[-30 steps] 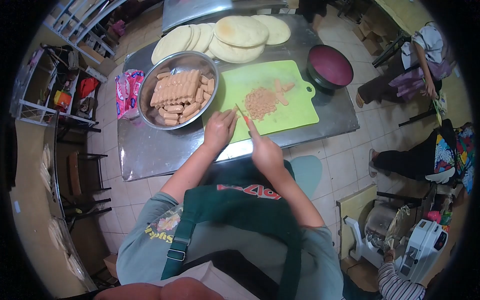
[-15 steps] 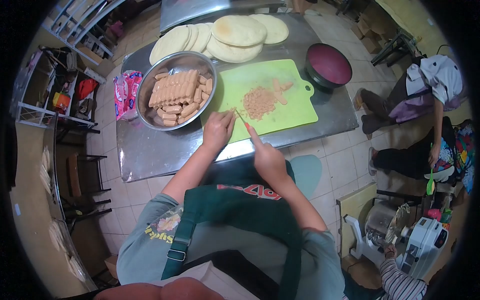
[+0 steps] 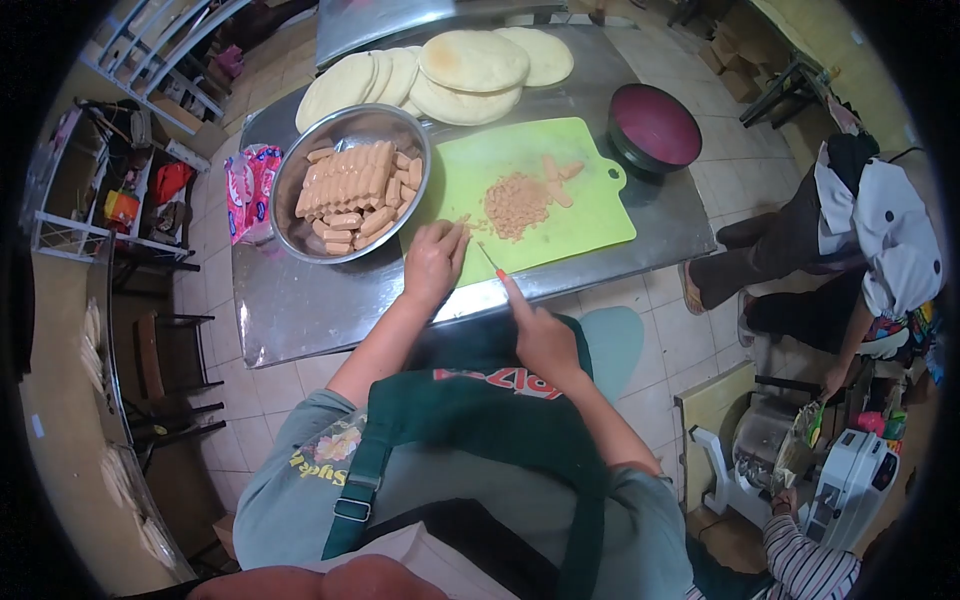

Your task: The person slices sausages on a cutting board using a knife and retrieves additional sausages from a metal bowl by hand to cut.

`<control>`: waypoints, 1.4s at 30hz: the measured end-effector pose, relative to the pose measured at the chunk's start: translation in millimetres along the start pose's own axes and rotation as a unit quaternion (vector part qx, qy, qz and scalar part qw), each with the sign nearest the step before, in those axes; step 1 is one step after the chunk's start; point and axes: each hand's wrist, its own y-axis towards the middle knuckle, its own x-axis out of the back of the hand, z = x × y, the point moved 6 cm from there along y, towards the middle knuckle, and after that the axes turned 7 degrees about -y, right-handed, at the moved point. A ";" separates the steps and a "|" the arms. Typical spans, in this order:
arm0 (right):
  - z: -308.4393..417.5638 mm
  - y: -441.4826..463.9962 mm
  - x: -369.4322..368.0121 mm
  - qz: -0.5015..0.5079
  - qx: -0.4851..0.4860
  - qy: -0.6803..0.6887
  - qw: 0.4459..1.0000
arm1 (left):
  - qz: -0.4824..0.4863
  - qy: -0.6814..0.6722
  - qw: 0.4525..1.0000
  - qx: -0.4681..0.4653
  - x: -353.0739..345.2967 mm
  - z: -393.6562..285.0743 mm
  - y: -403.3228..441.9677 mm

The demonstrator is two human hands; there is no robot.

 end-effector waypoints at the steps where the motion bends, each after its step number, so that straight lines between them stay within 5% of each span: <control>1: -2.2 -0.2 3.1 -0.001 -0.001 0.000 1.000 | 0.007 0.008 1.000 0.004 0.2 -0.7 -0.1; 7: 5.5 21.4 19.6 -0.011 -0.001 0.060 0.998 | 0.003 0.001 1.000 0.013 0.6 -1.4 -5.0; 16: 19.1 41.2 -5.6 0.016 0.008 -0.055 0.998 | -0.016 -0.022 1.000 0.013 5.1 1.1 -5.3; 25: 8.9 3.1 15.6 -0.064 0.047 0.014 0.997 | -0.004 -0.026 1.000 0.016 4.3 0.9 -5.0; 33: 20.4 49.6 -11.9 0.006 0.021 -0.026 0.999 | -0.008 -0.026 0.999 0.021 4.3 1.8 -5.0; 42: 8.6 1.0 6.6 -0.008 0.027 -0.010 1.000 | 0.002 -0.036 0.999 0.033 6.1 5.0 -8.4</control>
